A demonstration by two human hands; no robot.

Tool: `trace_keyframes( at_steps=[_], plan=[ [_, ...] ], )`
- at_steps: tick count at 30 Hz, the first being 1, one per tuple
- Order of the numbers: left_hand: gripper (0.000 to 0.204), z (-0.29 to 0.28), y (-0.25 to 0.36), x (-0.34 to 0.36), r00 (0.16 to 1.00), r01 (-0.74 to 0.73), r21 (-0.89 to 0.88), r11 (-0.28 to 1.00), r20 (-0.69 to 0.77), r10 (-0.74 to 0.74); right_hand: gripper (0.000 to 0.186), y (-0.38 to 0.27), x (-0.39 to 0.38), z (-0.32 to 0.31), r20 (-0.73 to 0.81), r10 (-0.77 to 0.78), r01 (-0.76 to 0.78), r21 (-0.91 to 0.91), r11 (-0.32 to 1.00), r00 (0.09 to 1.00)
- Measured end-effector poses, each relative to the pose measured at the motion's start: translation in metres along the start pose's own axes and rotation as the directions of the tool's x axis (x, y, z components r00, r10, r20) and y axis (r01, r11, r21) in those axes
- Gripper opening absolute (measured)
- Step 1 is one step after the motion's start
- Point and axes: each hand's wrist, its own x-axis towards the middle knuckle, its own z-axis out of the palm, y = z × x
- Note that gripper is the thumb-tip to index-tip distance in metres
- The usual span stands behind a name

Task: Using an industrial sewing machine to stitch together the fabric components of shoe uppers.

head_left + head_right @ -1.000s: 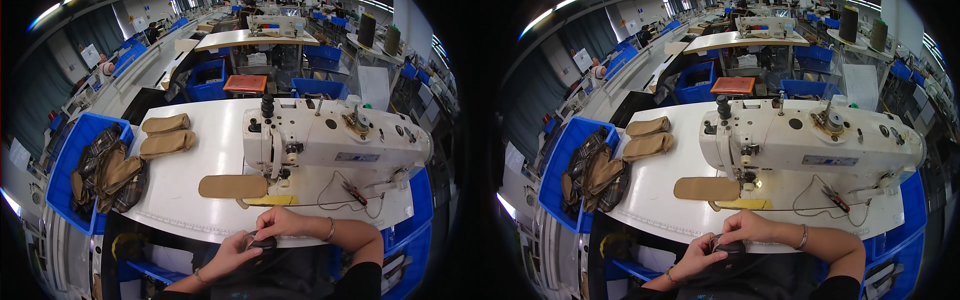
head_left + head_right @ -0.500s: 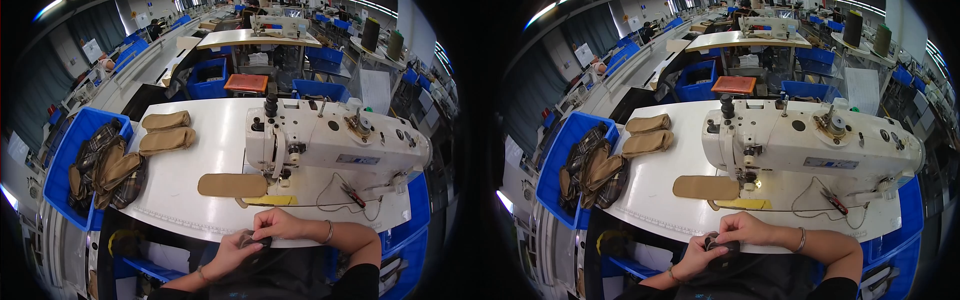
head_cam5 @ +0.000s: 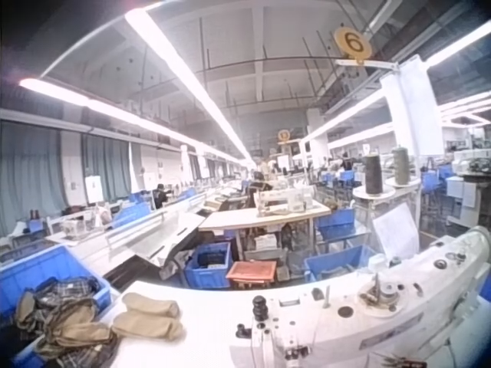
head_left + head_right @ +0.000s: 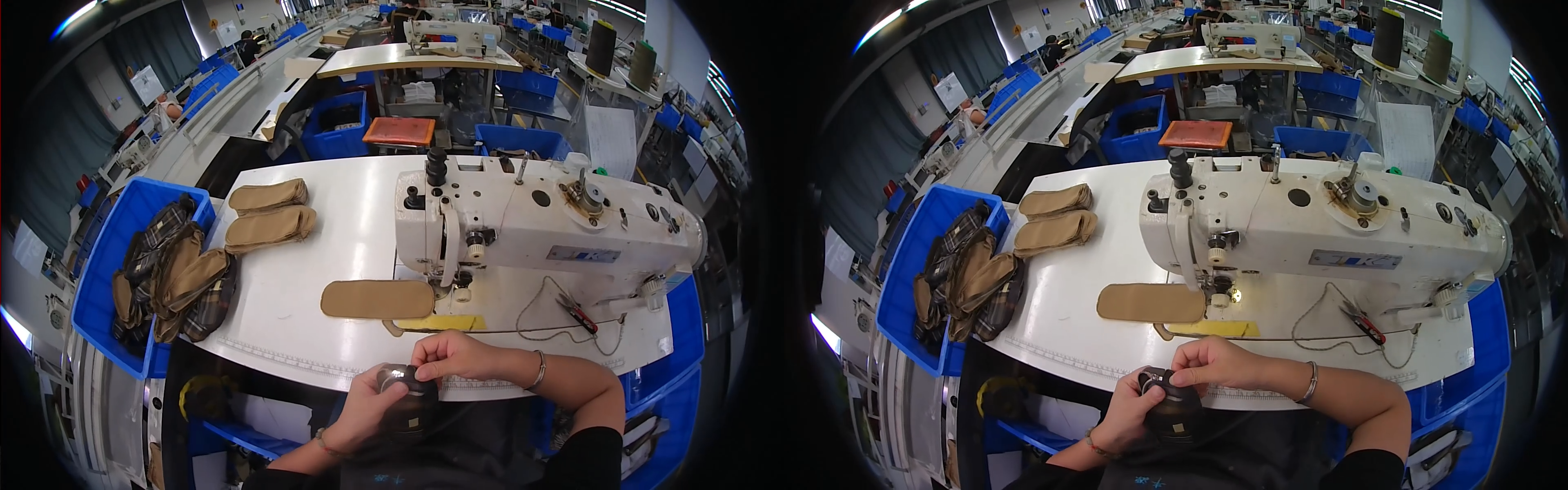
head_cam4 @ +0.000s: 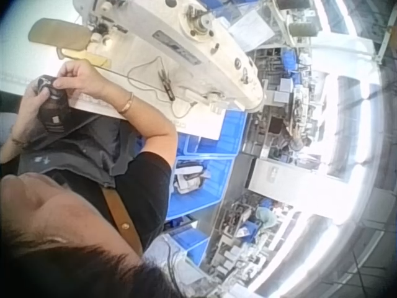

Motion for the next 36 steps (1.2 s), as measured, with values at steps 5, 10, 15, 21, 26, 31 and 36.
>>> trace_keyframes(
  at_steps=[5,10,15,21,26,31,36],
  plan=[
    [0.026,-0.01,0.002,-0.002,0.998,-0.014,-0.076,0.997,-0.069,0.009,0.015,0.003,0.0,0.001,0.062,0.048,-0.046,-0.032,0.998,0.997],
    [0.022,-0.016,-0.001,-0.006,0.997,-0.004,-0.092,0.996,-0.077,-0.003,0.016,0.01,0.003,0.004,0.071,-0.022,0.017,0.076,0.997,0.997],
    [0.016,-0.011,-0.002,-0.009,0.999,-0.035,-0.213,0.976,-0.04,0.027,0.02,0.016,0.003,0.015,-0.035,-0.151,0.15,-0.035,0.988,0.988],
    [0.018,-0.008,0.006,-0.013,0.986,-0.117,-0.043,0.992,-0.124,0.111,0.018,0.011,0.002,0.016,-0.001,-0.057,0.056,-0.126,0.99,0.998],
    [0.021,-0.025,0.074,0.002,0.982,-0.092,0.661,0.745,-0.065,0.179,0.017,0.003,0.001,-0.005,0.129,-0.649,0.334,-0.921,0.203,0.75],
    [0.02,-0.011,0.149,0.055,0.929,-0.371,0.909,0.192,0.36,0.088,0.047,0.004,0.014,-0.022,0.057,-0.642,-0.032,-0.992,-0.126,0.765],
    [0.023,0.005,0.138,0.128,0.859,-0.498,0.867,-0.006,0.493,-0.139,0.059,0.021,0.015,-0.019,0.018,-0.541,-0.13,-0.964,-0.234,0.841]
  ],
)
